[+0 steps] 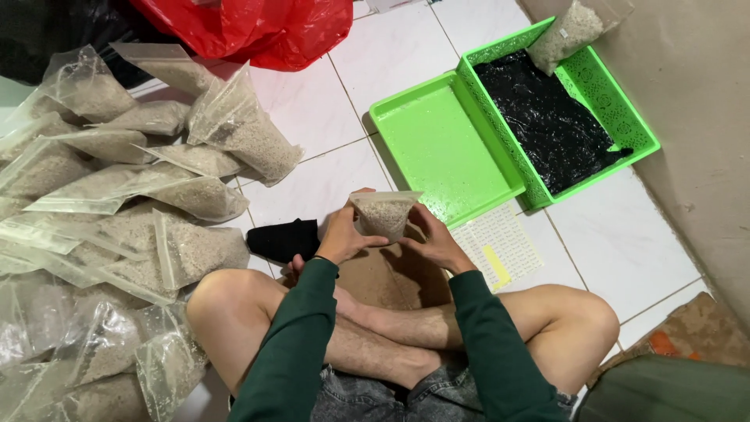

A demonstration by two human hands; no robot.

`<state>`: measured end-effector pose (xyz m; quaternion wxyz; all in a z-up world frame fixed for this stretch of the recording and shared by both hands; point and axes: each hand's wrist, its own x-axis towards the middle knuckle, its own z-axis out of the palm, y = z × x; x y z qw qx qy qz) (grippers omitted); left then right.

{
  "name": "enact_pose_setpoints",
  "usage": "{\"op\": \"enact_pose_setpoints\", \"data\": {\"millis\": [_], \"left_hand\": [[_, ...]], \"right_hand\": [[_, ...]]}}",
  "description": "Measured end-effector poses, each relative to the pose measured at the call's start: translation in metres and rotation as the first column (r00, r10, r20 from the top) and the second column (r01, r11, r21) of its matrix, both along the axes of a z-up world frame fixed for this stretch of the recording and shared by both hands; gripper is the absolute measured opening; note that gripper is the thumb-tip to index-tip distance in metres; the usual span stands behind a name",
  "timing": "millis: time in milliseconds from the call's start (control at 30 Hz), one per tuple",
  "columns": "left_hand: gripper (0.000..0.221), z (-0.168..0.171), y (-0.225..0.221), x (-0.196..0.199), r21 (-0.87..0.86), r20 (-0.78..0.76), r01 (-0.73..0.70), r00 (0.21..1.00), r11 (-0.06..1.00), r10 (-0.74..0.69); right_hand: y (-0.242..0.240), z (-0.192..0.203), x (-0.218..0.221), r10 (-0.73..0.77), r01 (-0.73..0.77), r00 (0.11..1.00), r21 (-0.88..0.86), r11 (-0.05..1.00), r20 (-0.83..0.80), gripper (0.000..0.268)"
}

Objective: Manually sealing small plastic bags and applying adhesive labels to them while sitting on the floor.

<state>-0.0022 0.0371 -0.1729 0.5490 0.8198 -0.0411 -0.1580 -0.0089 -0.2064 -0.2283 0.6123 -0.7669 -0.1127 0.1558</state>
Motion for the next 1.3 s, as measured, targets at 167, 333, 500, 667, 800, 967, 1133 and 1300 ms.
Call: {"op": "enact_pose_setpoints", "data": {"millis": [167, 333, 500, 667, 800, 967, 1133, 1300], "left_hand": [[0.087, -0.001, -0.007, -0.007, 0.064, 0.059, -0.054, 0.997, 0.997, 0.050], [0.076, 0.000, -0.002, -0.006, 0.071, 0.187, -0.148, 0.973, 0.986, 0.133], [0.081, -0.012, 0.006, -0.002, 0.034, 0.027, -0.225, 0.974, 0.974, 0.224], [0.078, -0.017, 0.008, -0.002, 0.015, 0.037, -0.198, 0.980, 0.980, 0.197], [0.091, -0.016, 0.003, -0.003, -0.050, -0.038, -0.190, 0.981, 0.980, 0.189], [0.091, -0.021, 0.007, -0.001, -0.049, 0.005, -0.193, 0.981, 0.980, 0.194], [0.102, -0.023, 0.006, 0.001, -0.104, 0.085, -0.223, 0.969, 0.969, 0.232], [0.109, -0.021, 0.008, -0.003, -0.048, 0.101, -0.200, 0.974, 0.979, 0.204]], "right_hand": [[0.035, 0.042, -0.014, -0.053, 0.120, 0.968, -0.267, 0.956, 0.245, 0.065], [0.050, 0.056, -0.002, -0.095, 0.179, 0.903, -0.164, 0.970, 0.418, 0.065], [0.042, -0.023, 0.022, -0.010, 0.125, 0.909, -0.250, 0.960, 0.416, 0.065], [0.038, -0.021, 0.011, -0.022, 0.114, 0.946, -0.268, 0.957, 0.325, 0.070], [0.038, 0.011, 0.003, -0.052, 0.113, 0.967, -0.239, 0.964, 0.248, 0.078], [0.035, 0.019, -0.004, -0.062, 0.122, 0.970, -0.249, 0.961, 0.235, 0.076], [0.022, 0.034, -0.021, -0.131, 0.271, 0.922, -0.363, 0.892, 0.365, 0.069], [0.015, 0.029, -0.032, 0.098, -0.021, 0.993, -0.723, 0.691, 0.065, 0.045]]}}
